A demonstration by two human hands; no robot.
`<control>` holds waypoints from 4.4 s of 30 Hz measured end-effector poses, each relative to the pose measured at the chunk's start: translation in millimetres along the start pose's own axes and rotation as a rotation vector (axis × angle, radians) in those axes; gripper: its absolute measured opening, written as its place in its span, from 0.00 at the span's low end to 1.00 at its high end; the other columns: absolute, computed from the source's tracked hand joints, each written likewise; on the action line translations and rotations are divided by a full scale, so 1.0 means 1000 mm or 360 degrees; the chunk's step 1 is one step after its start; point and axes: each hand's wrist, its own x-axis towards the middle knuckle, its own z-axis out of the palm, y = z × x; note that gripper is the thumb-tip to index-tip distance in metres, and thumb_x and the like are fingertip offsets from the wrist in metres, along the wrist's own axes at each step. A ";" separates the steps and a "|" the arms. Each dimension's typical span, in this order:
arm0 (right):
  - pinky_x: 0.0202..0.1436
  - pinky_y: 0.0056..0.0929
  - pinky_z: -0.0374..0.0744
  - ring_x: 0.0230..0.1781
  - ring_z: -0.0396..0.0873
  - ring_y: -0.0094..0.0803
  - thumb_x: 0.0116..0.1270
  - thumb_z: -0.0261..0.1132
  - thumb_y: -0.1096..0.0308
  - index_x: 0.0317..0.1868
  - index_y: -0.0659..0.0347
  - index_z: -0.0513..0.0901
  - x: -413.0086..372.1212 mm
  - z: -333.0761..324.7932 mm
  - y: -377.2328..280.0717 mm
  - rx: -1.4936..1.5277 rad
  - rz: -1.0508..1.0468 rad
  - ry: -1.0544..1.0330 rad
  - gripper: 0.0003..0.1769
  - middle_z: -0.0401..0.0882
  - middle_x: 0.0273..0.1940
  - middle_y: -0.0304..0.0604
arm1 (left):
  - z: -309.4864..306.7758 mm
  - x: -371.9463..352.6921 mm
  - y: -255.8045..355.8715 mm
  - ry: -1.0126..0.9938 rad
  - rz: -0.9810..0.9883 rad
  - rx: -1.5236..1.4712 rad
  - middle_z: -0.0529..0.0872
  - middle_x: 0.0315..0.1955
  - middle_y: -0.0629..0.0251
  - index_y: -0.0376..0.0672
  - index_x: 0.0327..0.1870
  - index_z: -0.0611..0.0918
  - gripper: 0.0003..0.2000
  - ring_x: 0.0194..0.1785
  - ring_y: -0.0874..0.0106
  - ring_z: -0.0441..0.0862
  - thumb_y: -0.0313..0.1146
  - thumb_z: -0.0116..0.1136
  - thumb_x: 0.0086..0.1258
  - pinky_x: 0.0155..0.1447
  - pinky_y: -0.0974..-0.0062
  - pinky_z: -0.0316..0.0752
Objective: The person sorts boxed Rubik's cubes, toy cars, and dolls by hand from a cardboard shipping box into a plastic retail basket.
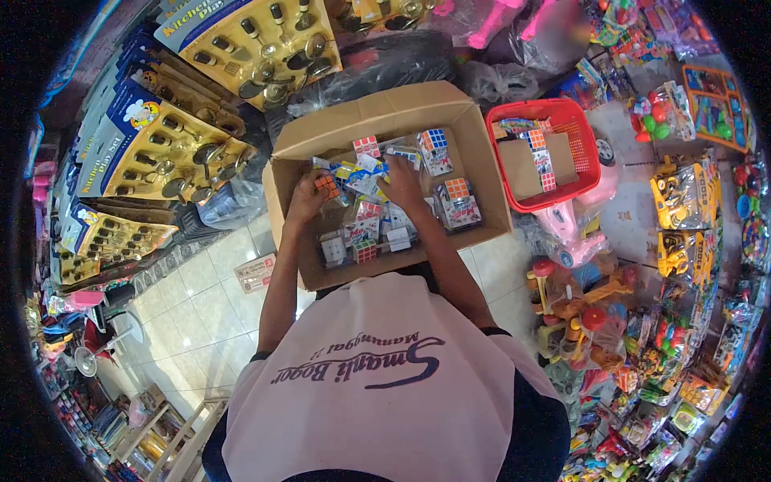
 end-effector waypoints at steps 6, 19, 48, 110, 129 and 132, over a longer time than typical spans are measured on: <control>0.55 0.52 0.67 0.57 0.68 0.51 0.48 0.70 0.66 0.58 0.58 0.66 0.000 0.017 -0.011 -0.0116 0.0071 -0.0282 0.35 0.71 0.53 0.52 | -0.004 0.004 -0.009 0.0158 0.0125 0.0007 0.80 0.42 0.50 0.39 0.50 0.76 0.17 0.47 0.56 0.80 0.24 0.58 0.57 0.52 0.63 0.74; 0.54 0.42 0.71 0.50 0.73 0.49 0.53 0.66 0.70 0.52 0.60 0.74 -0.036 -0.033 -0.014 0.0044 -0.0043 -0.0412 0.24 0.75 0.47 0.51 | 0.000 0.006 -0.027 0.0029 -0.0027 -0.0488 0.81 0.41 0.58 0.39 0.53 0.76 0.17 0.44 0.70 0.79 0.27 0.57 0.63 0.47 0.73 0.75; 0.54 0.23 0.69 0.49 0.72 0.23 0.71 0.56 0.55 0.57 0.64 0.74 -0.051 -0.129 0.002 0.1500 0.0964 0.0347 0.23 0.77 0.48 0.39 | 0.044 0.002 0.101 -0.0817 -0.0375 -0.1336 0.79 0.51 0.55 0.29 0.62 0.66 0.27 0.54 0.65 0.79 0.26 0.61 0.62 0.58 0.69 0.74; 0.58 0.38 0.72 0.57 0.72 0.47 0.49 0.61 0.82 0.61 0.60 0.67 0.015 -0.364 0.375 0.0281 0.0146 0.0145 0.34 0.72 0.54 0.53 | 0.342 0.120 0.265 0.0282 -0.0239 -0.1692 0.77 0.53 0.60 0.34 0.55 0.75 0.18 0.56 0.72 0.74 0.40 0.46 0.75 0.63 0.72 0.66; 0.49 0.46 0.75 0.48 0.77 0.55 0.55 0.67 0.69 0.60 0.62 0.62 0.052 -0.278 0.462 0.0440 0.0260 -0.0420 0.34 0.77 0.47 0.61 | 0.410 0.142 0.256 0.0593 -0.0547 -0.1498 0.80 0.47 0.62 0.32 0.53 0.76 0.17 0.49 0.76 0.77 0.38 0.48 0.74 0.56 0.78 0.71; 0.47 0.45 0.76 0.46 0.79 0.53 0.55 0.69 0.63 0.58 0.64 0.64 0.061 -0.274 0.463 0.0269 0.0464 -0.0626 0.33 0.79 0.44 0.59 | 0.411 0.141 0.258 0.0590 -0.0544 -0.1491 0.80 0.46 0.62 0.32 0.53 0.76 0.17 0.49 0.76 0.77 0.38 0.48 0.74 0.56 0.78 0.70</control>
